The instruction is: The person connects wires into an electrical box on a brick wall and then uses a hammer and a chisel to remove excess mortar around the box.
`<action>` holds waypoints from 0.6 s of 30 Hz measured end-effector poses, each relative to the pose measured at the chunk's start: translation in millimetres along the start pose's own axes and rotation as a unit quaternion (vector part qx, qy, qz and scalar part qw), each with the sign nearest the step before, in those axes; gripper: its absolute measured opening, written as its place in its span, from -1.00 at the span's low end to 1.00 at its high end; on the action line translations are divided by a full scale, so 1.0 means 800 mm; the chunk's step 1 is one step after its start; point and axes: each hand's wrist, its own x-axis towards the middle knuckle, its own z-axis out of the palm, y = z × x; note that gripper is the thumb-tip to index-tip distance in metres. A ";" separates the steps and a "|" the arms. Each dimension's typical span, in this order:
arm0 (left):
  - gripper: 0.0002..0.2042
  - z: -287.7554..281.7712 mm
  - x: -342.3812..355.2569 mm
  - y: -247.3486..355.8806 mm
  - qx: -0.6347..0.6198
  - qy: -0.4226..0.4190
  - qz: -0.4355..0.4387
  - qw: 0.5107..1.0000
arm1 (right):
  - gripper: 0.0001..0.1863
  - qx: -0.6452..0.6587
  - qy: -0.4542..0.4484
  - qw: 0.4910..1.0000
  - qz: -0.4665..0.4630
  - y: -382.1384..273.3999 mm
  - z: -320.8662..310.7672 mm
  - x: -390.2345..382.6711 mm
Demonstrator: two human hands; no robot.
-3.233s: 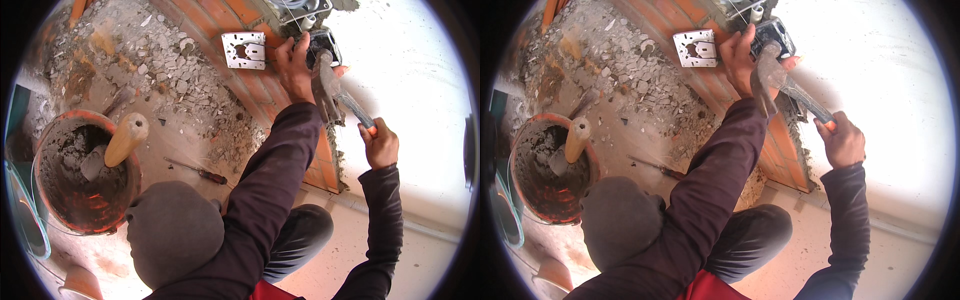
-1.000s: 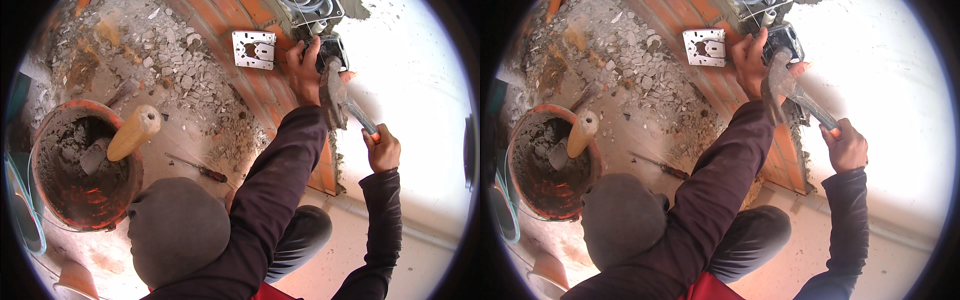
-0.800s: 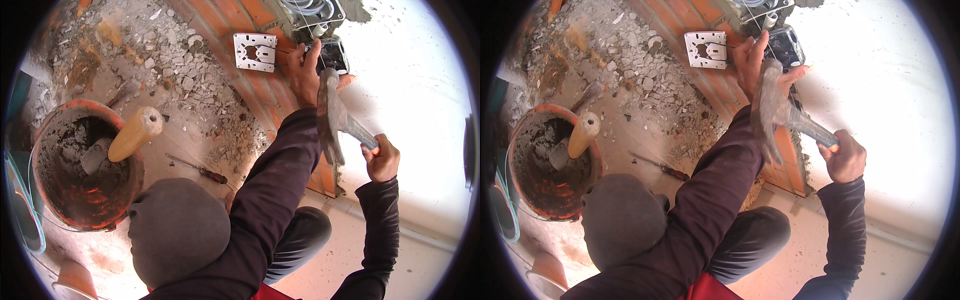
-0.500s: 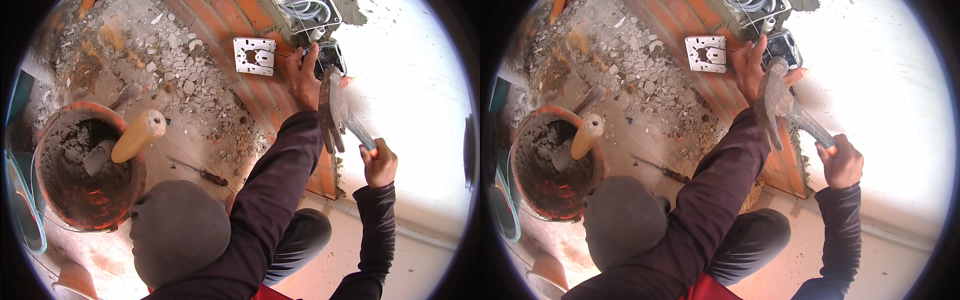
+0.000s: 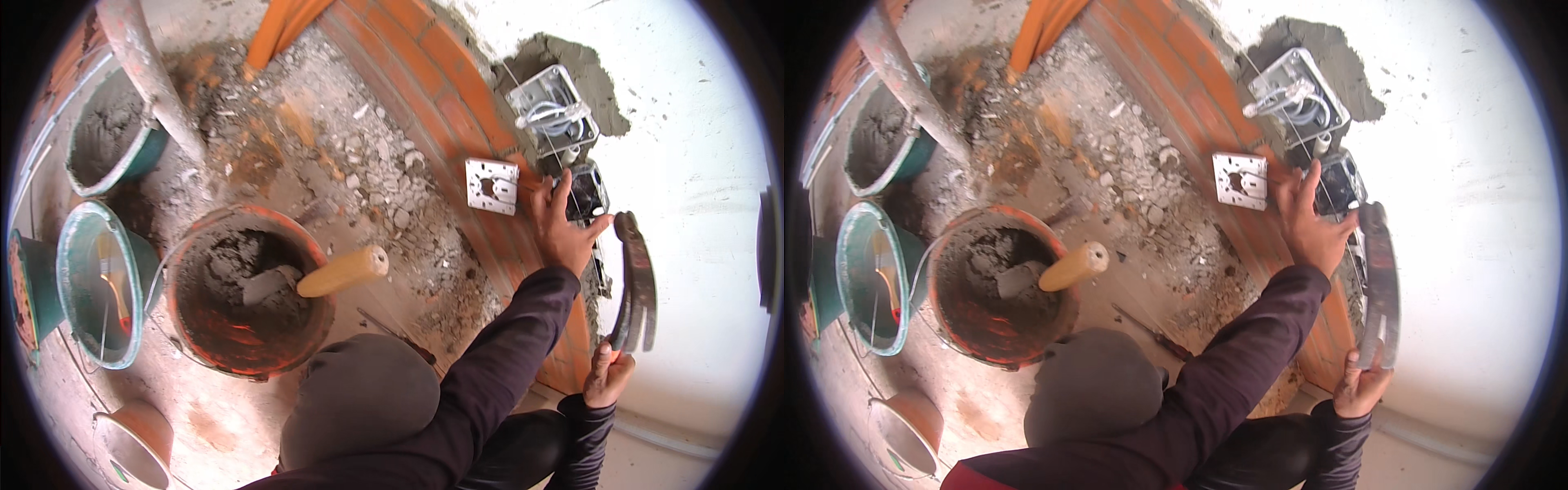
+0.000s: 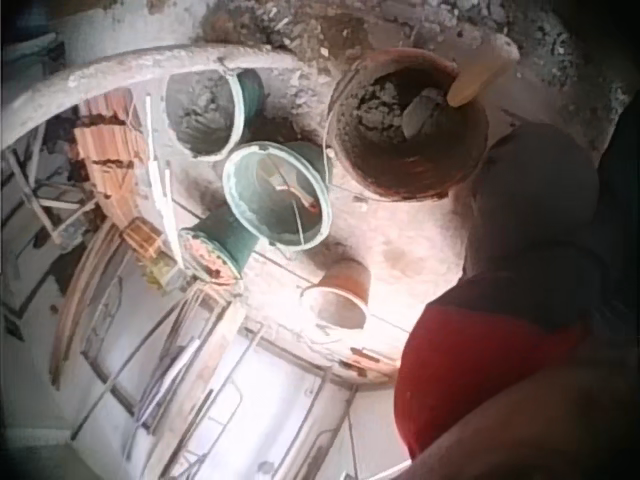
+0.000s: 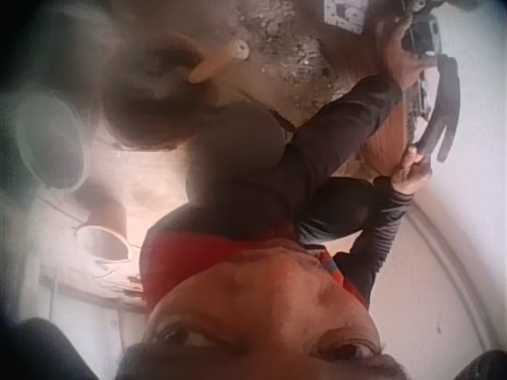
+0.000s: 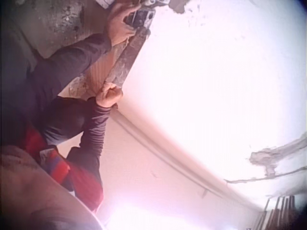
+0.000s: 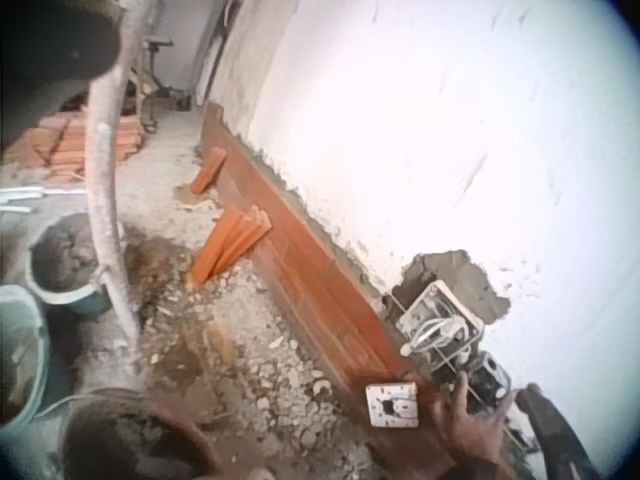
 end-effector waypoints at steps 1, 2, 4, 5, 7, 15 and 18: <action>-0.10 -0.006 0.004 0.004 0.001 0.003 -0.001 1.000 | -0.53 0.042 -0.002 0.999 0.008 -0.002 0.006 0.001; -0.10 -0.003 0.005 0.010 -0.003 0.002 -0.005 1.000 | -0.56 0.079 0.000 0.997 0.017 -0.003 0.007 0.004; -0.11 0.005 -0.002 0.011 0.006 -0.007 -0.011 1.000 | -0.57 0.189 -0.012 0.979 0.071 -0.010 0.008 0.002; -0.11 0.022 -0.011 0.004 0.040 -0.018 0.016 0.999 | -0.57 0.190 -0.003 0.978 0.090 -0.009 -0.001 0.005; -0.16 0.019 -0.011 -0.006 0.048 0.002 0.072 0.996 | -0.61 0.250 0.039 0.958 0.137 0.008 0.010 0.001; -0.15 0.009 -0.005 0.011 0.049 0.019 0.080 0.995 | -0.56 0.376 -0.016 0.920 0.109 -0.031 0.010 0.014; -0.17 0.002 -0.008 0.003 0.057 0.021 0.091 0.994 | -0.61 0.375 -0.010 0.921 0.101 -0.023 0.016 0.005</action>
